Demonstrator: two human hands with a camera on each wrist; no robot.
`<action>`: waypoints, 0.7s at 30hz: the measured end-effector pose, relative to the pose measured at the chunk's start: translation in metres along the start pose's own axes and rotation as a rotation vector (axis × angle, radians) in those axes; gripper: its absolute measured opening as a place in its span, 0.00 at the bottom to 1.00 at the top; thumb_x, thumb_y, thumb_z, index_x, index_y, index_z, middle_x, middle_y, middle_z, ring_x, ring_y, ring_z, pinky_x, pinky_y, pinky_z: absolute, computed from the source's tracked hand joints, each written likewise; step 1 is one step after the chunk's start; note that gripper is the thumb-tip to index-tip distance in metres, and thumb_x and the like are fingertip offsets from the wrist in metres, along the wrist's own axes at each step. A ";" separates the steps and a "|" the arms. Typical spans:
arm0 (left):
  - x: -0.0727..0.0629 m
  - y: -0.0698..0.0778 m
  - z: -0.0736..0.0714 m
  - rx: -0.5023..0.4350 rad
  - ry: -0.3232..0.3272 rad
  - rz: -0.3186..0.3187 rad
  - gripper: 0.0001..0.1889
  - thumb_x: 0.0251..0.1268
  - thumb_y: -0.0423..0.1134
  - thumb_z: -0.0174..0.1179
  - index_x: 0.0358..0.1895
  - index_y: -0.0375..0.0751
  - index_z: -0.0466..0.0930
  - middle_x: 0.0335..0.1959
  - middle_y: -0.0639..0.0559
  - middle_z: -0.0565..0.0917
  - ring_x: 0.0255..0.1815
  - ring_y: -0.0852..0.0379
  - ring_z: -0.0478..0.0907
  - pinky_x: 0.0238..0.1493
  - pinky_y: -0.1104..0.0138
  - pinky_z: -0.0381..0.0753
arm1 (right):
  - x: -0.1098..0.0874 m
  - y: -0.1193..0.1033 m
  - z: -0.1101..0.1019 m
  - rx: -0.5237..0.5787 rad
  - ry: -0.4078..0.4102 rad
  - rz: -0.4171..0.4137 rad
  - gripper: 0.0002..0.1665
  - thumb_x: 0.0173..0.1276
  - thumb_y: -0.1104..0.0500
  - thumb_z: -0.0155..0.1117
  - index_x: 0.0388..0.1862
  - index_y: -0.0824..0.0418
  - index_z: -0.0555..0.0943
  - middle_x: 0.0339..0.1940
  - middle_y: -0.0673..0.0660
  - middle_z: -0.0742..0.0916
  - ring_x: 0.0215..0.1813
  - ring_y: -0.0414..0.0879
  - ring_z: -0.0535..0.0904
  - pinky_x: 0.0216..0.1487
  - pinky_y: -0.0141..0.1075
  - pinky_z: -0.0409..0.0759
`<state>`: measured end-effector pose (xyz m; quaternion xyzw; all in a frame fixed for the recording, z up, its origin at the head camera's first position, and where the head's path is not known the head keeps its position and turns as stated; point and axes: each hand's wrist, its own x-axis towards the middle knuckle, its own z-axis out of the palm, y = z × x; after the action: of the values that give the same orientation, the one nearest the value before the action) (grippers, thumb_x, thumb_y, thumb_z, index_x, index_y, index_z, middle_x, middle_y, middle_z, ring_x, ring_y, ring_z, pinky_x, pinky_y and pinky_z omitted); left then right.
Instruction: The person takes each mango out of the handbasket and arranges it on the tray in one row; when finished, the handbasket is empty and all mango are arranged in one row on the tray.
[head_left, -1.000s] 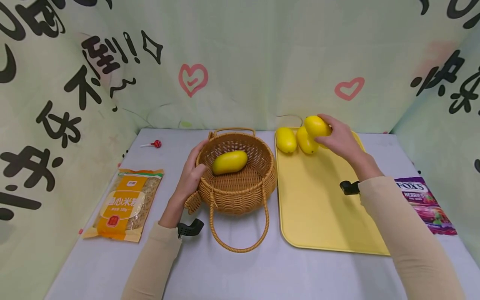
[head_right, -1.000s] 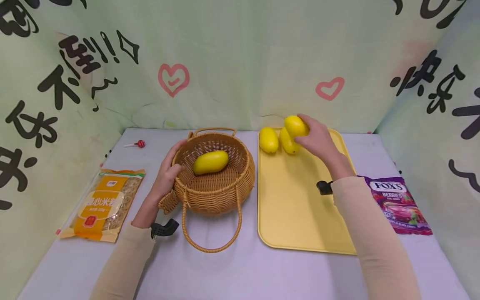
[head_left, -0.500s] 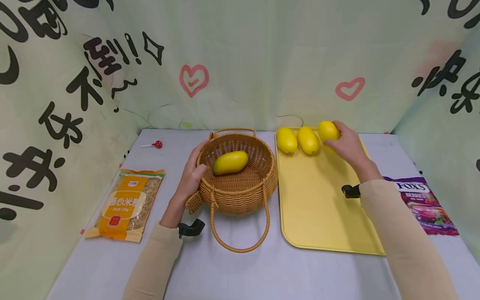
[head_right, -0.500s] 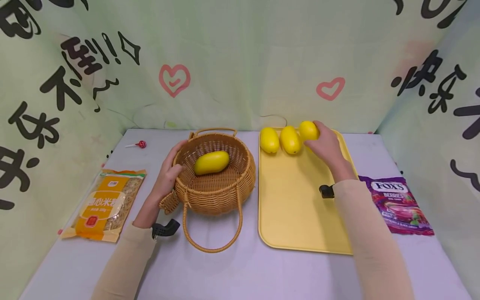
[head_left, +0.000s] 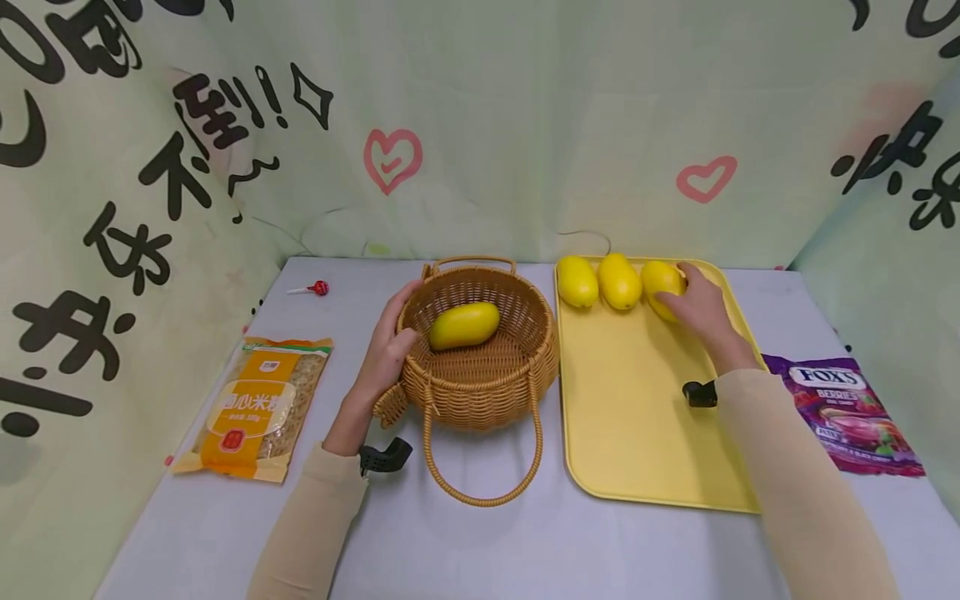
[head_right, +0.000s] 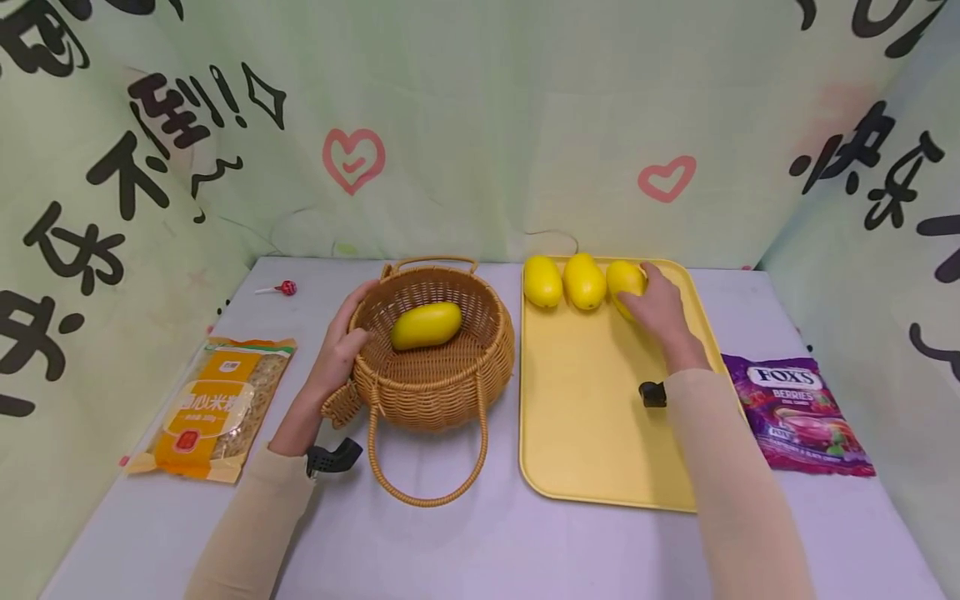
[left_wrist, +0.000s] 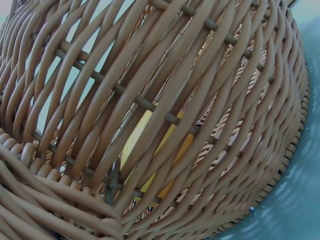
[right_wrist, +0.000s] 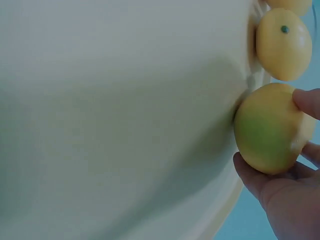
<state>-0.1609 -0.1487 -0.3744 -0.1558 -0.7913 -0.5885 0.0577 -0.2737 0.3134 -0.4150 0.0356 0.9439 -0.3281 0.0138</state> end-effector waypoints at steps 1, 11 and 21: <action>0.000 0.000 0.000 0.000 0.000 0.001 0.35 0.62 0.25 0.40 0.77 0.34 0.54 0.79 0.39 0.56 0.81 0.45 0.51 0.79 0.46 0.51 | 0.000 0.001 0.001 0.003 0.010 -0.003 0.47 0.72 0.50 0.54 0.80 0.69 0.47 0.76 0.76 0.61 0.73 0.73 0.57 0.74 0.64 0.55; 0.001 -0.001 0.001 0.000 0.000 0.003 0.36 0.61 0.25 0.40 0.77 0.32 0.54 0.79 0.37 0.56 0.80 0.43 0.51 0.78 0.44 0.51 | 0.001 0.008 0.012 0.029 0.121 -0.016 0.48 0.65 0.59 0.53 0.81 0.67 0.47 0.77 0.74 0.56 0.73 0.71 0.54 0.74 0.64 0.54; 0.010 -0.037 0.001 -0.019 0.012 0.007 0.37 0.63 0.23 0.40 0.78 0.43 0.54 0.80 0.43 0.55 0.81 0.46 0.51 0.78 0.45 0.52 | -0.001 0.010 0.015 0.046 0.149 -0.028 0.49 0.59 0.63 0.53 0.80 0.66 0.50 0.75 0.75 0.58 0.70 0.72 0.58 0.70 0.63 0.58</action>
<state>-0.1814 -0.1553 -0.4058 -0.1559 -0.7847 -0.5966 0.0630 -0.2720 0.3117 -0.4329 0.0471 0.9349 -0.3464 -0.0618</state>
